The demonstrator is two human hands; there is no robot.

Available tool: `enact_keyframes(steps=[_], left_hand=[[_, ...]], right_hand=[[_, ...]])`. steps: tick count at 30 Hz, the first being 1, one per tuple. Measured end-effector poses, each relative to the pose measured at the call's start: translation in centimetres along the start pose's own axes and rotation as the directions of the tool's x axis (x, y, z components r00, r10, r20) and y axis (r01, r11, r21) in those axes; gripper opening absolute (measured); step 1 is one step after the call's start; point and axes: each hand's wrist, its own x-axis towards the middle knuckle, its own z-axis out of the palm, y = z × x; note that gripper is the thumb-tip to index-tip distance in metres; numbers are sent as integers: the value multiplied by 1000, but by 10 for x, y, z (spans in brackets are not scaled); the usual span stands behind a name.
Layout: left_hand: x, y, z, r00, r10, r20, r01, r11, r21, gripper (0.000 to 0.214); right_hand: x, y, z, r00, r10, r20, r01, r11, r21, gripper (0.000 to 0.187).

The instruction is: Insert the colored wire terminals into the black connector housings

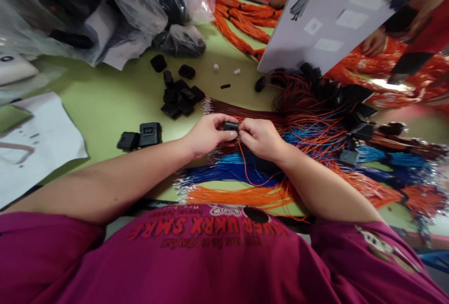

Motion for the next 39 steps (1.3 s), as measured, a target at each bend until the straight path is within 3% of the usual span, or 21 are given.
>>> enact_keyframes(steps=[7,13,19,25,28,31,34,39], left_hand=[[1,1,1,1000,13,-10,-13,999,33,31],[1,2,1,999,25,-46,-24,999,38,31],[2,-1,2,1000,9,-26,-8,1000,31,30],[4,4,-6,1000,5,6,-5,998,65,29],[5,5,-13,993,-45,108,24,982,185,28],[7,1,-17,985,-49,167,-11,940,341,29],[8,-4,-17,984,-19,177,-59,904,424,30],[7,-4,-16,982,-43,185,-36,914,404,30]], right_hand=[[1,-2,0,1000,-3,17,3,1000,-21,21],[3,1,-1,999,8,-34,-5,997,74,18],[3,-4,2,1000,31,6,-30,999,-22,20],[9,16,-23,993,43,110,-58,988,140,23],[12,35,-35,989,133,69,-124,986,-112,26],[14,45,-33,977,181,113,-123,911,-394,27],[14,43,-24,968,180,173,-77,875,-479,26],[14,38,-17,976,159,146,-55,837,-545,25]])
